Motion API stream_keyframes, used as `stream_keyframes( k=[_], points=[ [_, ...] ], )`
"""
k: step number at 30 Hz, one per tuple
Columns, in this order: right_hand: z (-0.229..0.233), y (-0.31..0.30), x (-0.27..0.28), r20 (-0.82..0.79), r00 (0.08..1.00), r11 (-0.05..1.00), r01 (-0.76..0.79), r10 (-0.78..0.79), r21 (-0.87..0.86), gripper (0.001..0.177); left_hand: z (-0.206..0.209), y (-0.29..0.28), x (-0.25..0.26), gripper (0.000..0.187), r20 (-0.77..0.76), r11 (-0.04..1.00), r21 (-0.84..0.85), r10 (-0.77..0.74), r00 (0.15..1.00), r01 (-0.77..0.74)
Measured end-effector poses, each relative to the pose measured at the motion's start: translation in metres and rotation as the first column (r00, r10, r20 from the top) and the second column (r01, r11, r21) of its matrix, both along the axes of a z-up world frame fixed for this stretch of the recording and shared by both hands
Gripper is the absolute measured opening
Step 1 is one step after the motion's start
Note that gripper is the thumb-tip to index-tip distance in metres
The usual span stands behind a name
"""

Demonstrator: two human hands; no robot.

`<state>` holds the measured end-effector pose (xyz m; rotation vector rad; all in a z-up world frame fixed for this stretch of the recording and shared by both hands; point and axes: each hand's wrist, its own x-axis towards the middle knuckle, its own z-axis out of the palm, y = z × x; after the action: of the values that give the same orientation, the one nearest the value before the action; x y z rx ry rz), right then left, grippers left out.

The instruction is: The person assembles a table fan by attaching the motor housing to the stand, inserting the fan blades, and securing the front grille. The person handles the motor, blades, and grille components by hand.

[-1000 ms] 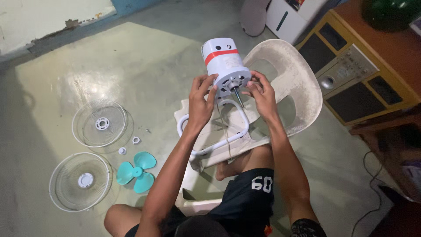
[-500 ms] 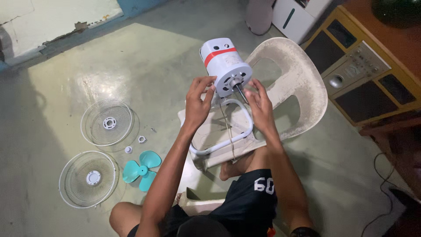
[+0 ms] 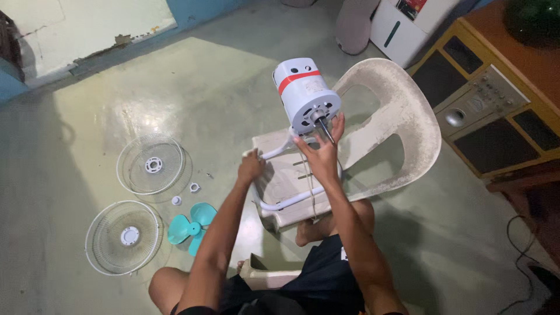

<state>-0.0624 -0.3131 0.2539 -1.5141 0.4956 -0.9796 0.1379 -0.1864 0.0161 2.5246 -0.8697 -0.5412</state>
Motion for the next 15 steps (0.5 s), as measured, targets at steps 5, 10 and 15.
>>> stream_keyframes(
  k=[5, 10, 15],
  points=[
    [0.009, 0.012, 0.023, 0.048, 0.992, 0.992, 0.122, -0.120, -0.039, 0.133, -0.027, 0.019, -0.020, 0.043, 0.213, 0.995, -0.084, -0.027, 0.977, 0.046],
    [0.014, 0.013, 0.032, -0.030, 0.982, 0.981, 0.186, -0.188, -0.059, 0.134, -0.016, 0.033, -0.019, 0.029, 0.132, 0.994, -0.102, -0.011, 0.991, 0.024],
    [0.007, -0.004, 0.038, 0.075, 0.996, 0.997, 0.060, -0.056, -0.051, 0.129, 0.000, 0.058, -0.040, 0.039, -0.077, 0.992, -0.105, 0.059, 0.995, -0.066]
  ],
)
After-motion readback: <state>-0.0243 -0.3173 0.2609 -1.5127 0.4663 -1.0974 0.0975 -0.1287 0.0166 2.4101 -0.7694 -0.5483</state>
